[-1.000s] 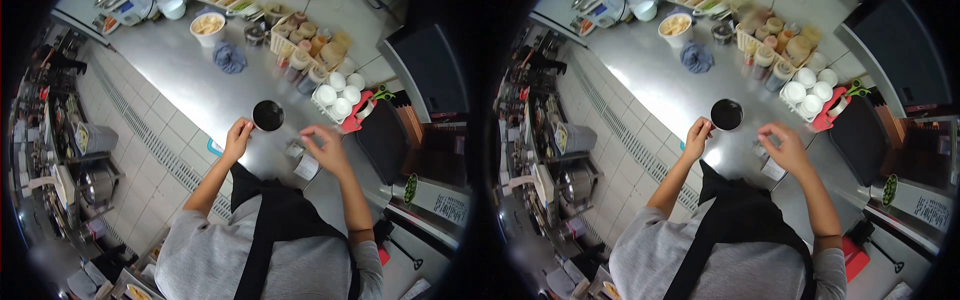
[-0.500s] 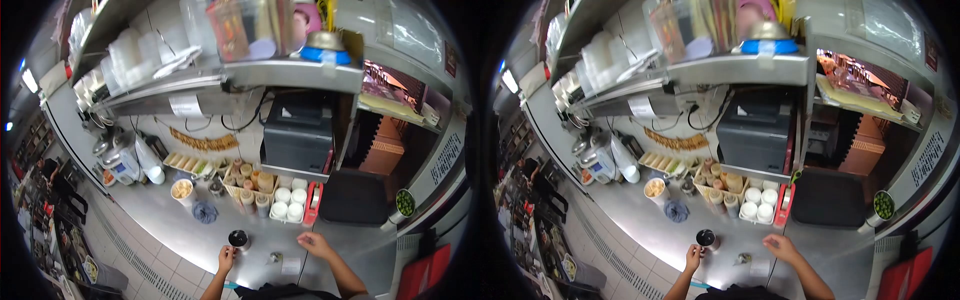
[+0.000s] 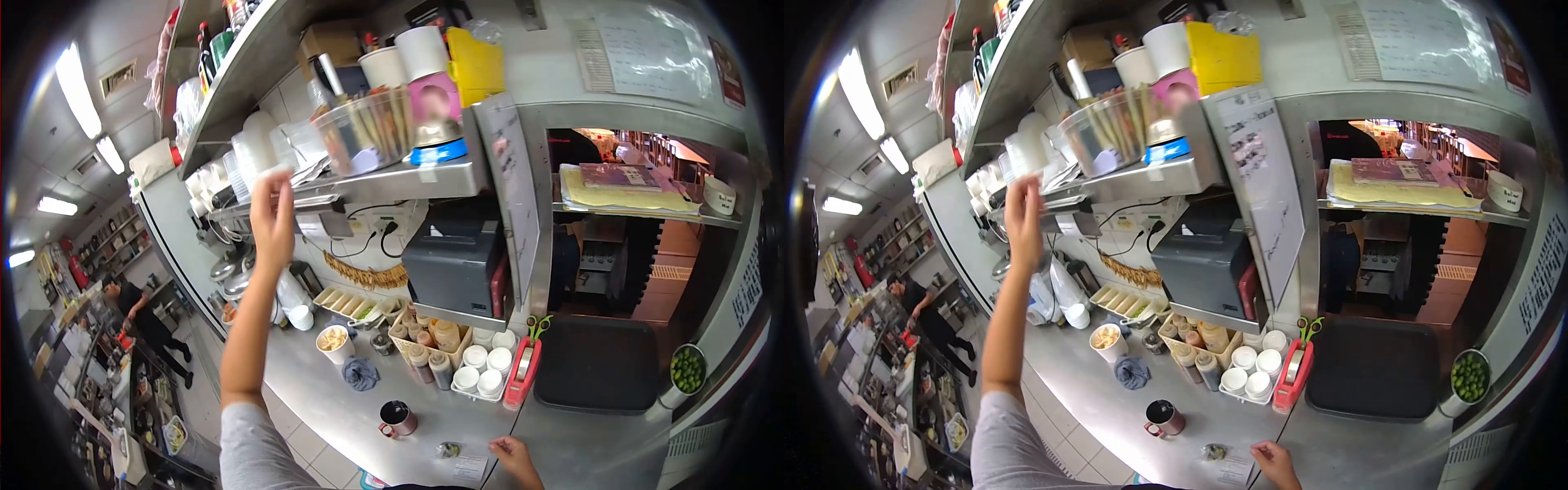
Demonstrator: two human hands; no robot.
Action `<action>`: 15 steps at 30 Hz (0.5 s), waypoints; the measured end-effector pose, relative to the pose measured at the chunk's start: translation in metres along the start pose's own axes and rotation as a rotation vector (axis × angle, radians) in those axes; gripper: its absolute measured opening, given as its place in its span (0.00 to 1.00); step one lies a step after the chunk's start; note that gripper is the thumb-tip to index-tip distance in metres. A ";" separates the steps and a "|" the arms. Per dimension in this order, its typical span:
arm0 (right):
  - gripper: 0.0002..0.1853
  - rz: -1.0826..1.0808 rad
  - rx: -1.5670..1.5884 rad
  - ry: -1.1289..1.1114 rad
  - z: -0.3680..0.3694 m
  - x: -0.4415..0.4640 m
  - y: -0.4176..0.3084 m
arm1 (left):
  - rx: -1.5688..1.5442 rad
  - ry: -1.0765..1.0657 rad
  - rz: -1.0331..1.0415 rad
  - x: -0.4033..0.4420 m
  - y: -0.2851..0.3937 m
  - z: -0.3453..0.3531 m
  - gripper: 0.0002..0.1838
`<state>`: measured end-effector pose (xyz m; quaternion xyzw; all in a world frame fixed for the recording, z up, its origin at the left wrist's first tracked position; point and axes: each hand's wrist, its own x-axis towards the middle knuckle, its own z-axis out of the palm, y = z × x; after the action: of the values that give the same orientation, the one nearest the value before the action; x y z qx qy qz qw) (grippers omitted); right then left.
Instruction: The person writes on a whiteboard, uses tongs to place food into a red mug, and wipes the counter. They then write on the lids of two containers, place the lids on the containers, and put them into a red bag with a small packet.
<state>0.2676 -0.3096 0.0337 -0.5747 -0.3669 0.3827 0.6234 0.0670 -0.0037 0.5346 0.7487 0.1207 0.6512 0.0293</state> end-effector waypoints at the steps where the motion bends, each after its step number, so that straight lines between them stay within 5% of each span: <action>1: 0.07 0.014 0.068 -0.033 0.001 0.000 0.013 | 0.119 -0.046 0.108 0.029 0.018 0.011 0.11; 3: 0.08 0.033 0.113 -0.089 0.003 0.004 0.034 | 0.139 -0.041 0.290 0.086 0.032 0.034 0.14; 6: 0.08 0.051 0.025 -0.176 0.003 0.008 0.043 | 0.300 0.013 0.057 0.155 0.014 0.057 0.32; 8: 0.08 0.022 0.060 -0.175 0.001 0.009 0.045 | 0.299 -0.131 -0.412 0.184 0.017 0.058 0.39; 15: 0.09 0.023 -0.046 -0.183 -0.024 0.017 0.040 | 0.455 -0.391 -0.341 0.203 -0.003 0.077 0.28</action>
<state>0.2946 -0.3027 -0.0080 -0.5555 -0.4245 0.4322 0.5695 0.1668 0.0520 0.7194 0.8157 0.3783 0.4377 -0.0074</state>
